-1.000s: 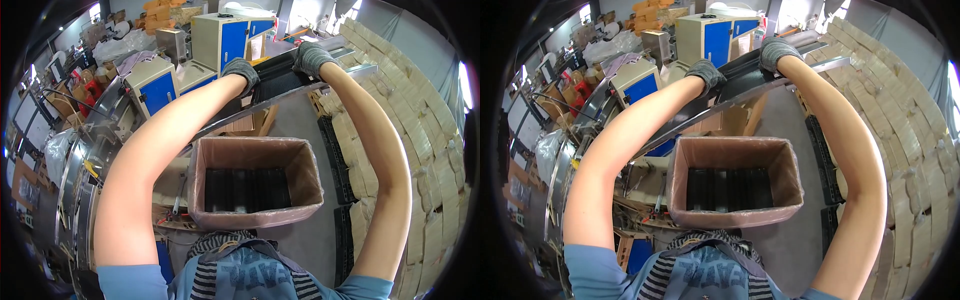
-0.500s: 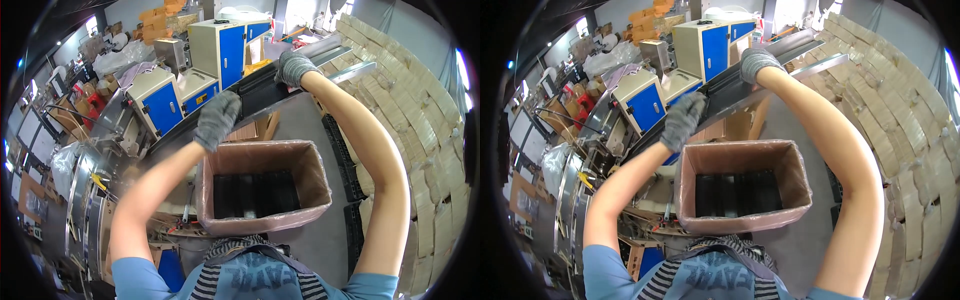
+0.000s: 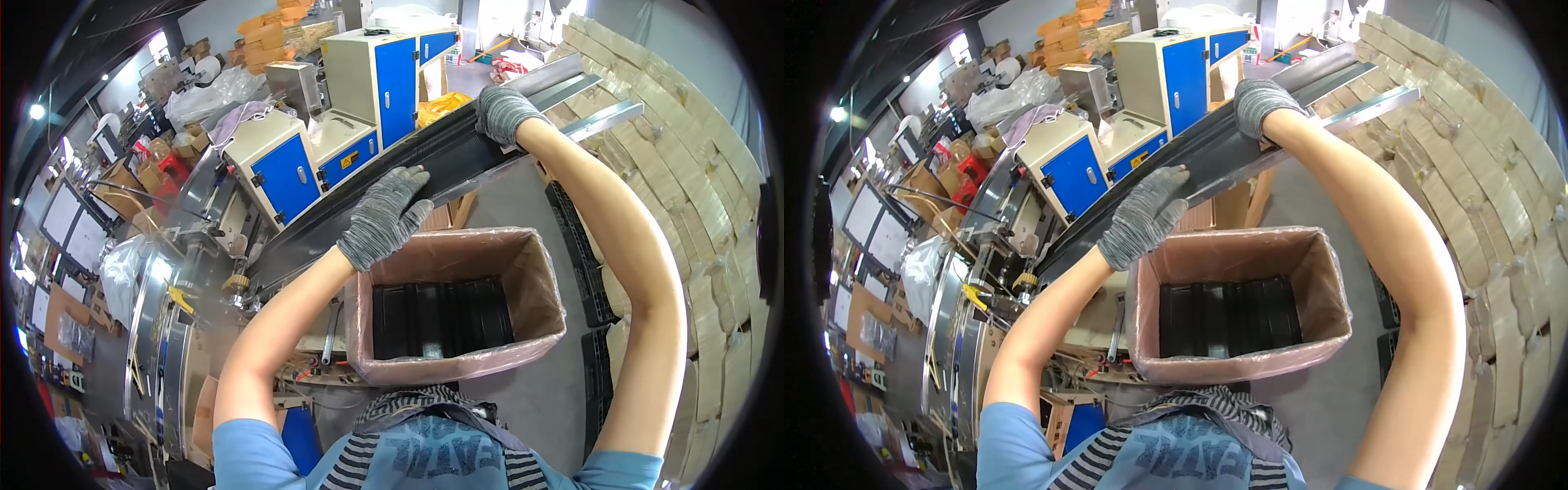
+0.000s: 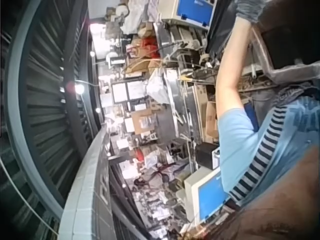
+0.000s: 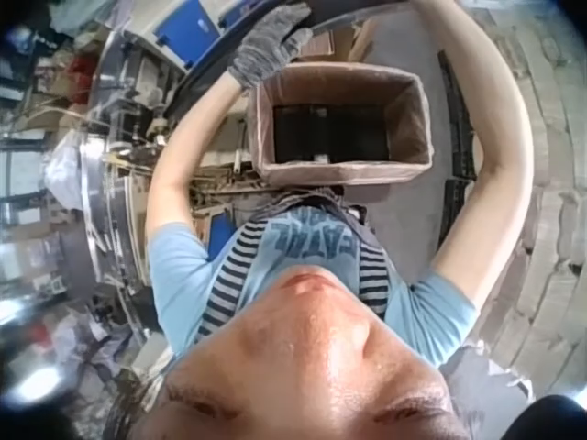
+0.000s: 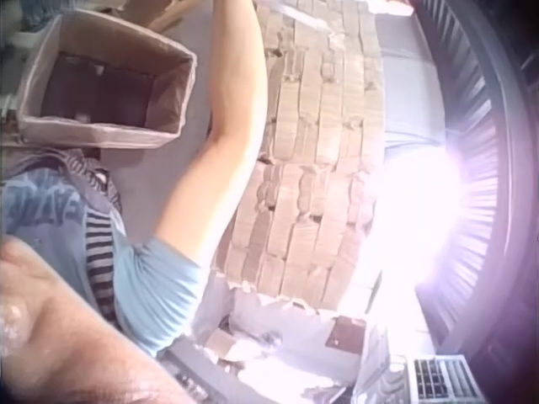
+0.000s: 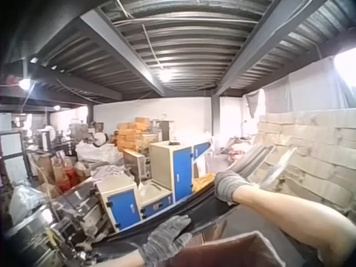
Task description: Packing manufactured black plastic parts into a lined shipping box in a factory environment.
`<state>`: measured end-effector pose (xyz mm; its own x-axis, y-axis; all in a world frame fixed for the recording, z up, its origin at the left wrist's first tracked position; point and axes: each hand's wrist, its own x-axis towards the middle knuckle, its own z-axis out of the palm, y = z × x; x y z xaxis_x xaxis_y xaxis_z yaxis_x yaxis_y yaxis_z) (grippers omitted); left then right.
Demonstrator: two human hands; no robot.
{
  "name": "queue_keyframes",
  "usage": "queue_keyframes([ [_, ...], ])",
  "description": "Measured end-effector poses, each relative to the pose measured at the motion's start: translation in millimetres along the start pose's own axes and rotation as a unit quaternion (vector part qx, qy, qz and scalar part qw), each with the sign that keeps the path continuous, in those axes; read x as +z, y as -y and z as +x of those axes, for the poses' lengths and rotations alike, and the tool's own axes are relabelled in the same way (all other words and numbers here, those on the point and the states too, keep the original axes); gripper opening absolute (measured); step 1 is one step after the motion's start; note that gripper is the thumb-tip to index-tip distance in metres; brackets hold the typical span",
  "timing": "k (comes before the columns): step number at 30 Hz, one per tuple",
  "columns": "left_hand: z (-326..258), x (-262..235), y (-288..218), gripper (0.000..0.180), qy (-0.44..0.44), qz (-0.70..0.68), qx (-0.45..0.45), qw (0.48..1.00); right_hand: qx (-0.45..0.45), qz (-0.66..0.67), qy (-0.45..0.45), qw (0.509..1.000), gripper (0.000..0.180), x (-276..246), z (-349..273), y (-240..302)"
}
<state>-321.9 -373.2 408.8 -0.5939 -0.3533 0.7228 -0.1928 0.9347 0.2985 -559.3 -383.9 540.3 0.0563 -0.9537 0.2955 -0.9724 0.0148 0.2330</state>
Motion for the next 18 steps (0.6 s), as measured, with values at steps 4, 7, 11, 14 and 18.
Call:
queue_keyframes([
  [4, -10.3, -1.1, 10.5, 0.053, 0.053, 0.091, 0.019, 0.994, 0.057, 0.037, 0.020, 0.997, 0.020, -24.0, -17.7, 26.8],
  [7, -7.7, -3.8, 3.5, 0.056, 0.073, 0.047, 0.005, 0.996, 0.048, 0.021, -0.005, 0.999, 0.019, -22.4, -24.7, 27.2],
  [11, -9.7, -4.8, -14.7, 0.057, 0.045, 0.082, 0.004, 0.996, 0.045, -0.021, -0.038, 0.998, 0.016, -32.7, -42.4, 36.7],
  [14, -20.0, -2.0, -38.8, 0.046, -0.081, 0.124, 0.067, 0.987, -0.039, 0.146, -0.273, 0.950, 0.013, -55.4, -101.5, 54.1],
  [18, -64.0, 52.5, -50.6, 0.033, -0.035, 0.090, 0.139, 0.986, -0.126, 0.185, -0.295, 0.929, 0.016, -32.0, -179.3, 22.2],
])
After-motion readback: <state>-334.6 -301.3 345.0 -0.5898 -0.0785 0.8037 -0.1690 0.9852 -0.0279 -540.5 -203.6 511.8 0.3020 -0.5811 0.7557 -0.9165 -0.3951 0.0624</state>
